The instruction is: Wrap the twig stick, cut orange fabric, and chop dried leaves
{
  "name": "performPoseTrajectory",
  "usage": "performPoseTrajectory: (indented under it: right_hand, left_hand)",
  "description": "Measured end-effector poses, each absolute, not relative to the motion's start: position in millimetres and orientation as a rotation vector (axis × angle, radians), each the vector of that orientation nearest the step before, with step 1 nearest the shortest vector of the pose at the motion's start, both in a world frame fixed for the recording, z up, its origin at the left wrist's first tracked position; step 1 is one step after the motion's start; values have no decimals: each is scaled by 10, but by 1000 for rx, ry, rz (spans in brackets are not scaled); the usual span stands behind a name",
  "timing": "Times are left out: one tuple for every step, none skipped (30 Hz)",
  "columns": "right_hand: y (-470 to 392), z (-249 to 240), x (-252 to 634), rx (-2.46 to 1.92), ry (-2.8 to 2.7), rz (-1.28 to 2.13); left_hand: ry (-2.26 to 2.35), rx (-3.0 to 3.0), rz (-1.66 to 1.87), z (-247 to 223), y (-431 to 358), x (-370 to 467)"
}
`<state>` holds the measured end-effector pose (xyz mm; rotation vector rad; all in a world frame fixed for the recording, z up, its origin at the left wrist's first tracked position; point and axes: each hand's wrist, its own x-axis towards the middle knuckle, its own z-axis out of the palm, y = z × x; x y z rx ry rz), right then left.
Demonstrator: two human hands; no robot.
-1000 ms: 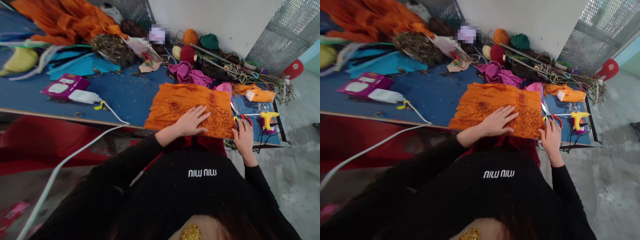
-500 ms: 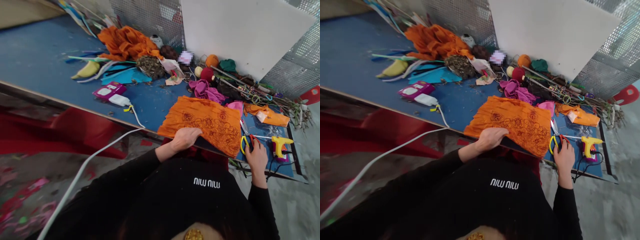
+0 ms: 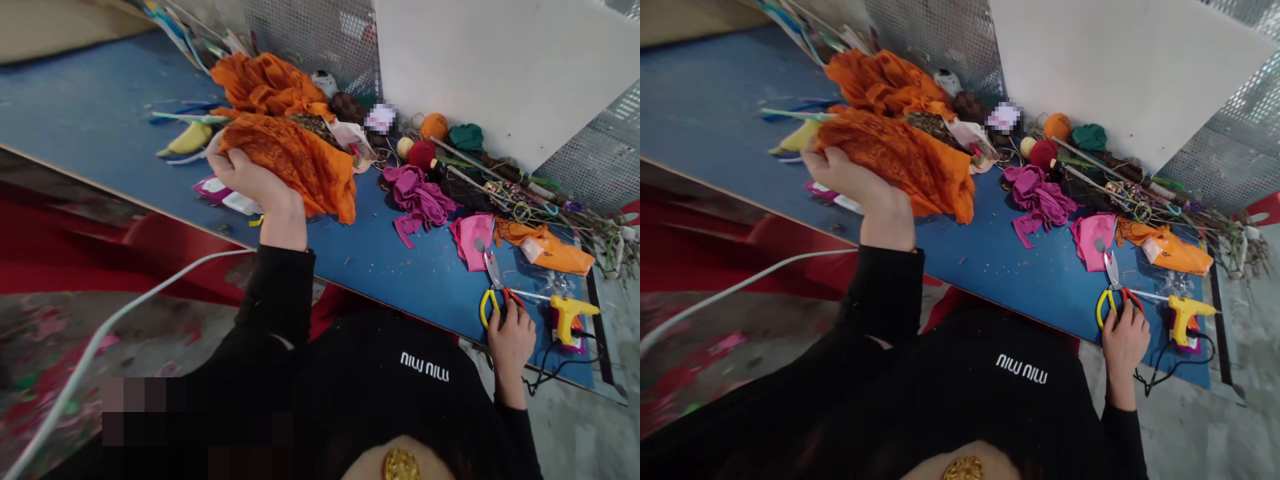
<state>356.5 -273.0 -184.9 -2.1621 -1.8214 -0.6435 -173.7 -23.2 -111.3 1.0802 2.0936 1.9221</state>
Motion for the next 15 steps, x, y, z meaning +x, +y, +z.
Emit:
performPoseTrajectory:
  right_hand:
    - [-2735,-1851,3566,-2167,-1826,-647]
    - [-2738,-1852,3570,-2172,-1834,-650]
    - [-2741,-1852,3578,-2177,-1842,-652]
    - [-2744,-1849,3589,-2178,-1855,-650]
    - [-2747,-1842,3604,-2174,-1872,-644]
    - [-2751,-1828,3622,-2165,-1894,-631]
    - [-2754,-1808,3640,-2153,-1918,-611]
    - [-2756,-1779,3656,-2140,-1938,-585]
    - [-2755,-1742,3669,-2135,-1944,-555]
    - [-2750,-1699,3677,-2141,-1933,-525]
    - [-2740,-1653,3676,-2157,-1905,-499]
    - [-2723,-1606,3667,-2177,-1866,-484]
    - [-2699,-1564,3651,-2193,-1825,-477]
    - [-2671,-1531,3628,-2204,-1794,-470]
    - [-2642,-1509,3600,-2203,-1774,-461]
  left_hand:
    - [2144,920,2069,-1114,-277,-1711]
    - [2198,809,2147,-1120,-325,-1670]
    - [2289,825,2080,-1129,-375,-1621]
    - [2346,914,1932,-1140,-425,-1569]
    - [2373,1046,1710,-1150,-476,-1517]
    - [2359,1191,1465,-1154,-523,-1467]
    - [2319,1335,1229,-1151,-562,-1418]
    - [2269,1465,1059,-1137,-587,-1371]
    - [2216,1585,984,-1111,-589,-1323]
    - [2173,1695,979,-1075,-561,-1275]
    - [2142,1793,1000,-1032,-496,-1225]
    - [2136,1834,1066,-986,-391,-1175]
    - [2154,1810,1128,-942,-249,-1126]
    - [2204,1721,1144,-905,-75,-1081]
    - [2255,1618,1154,-880,118,-1042]
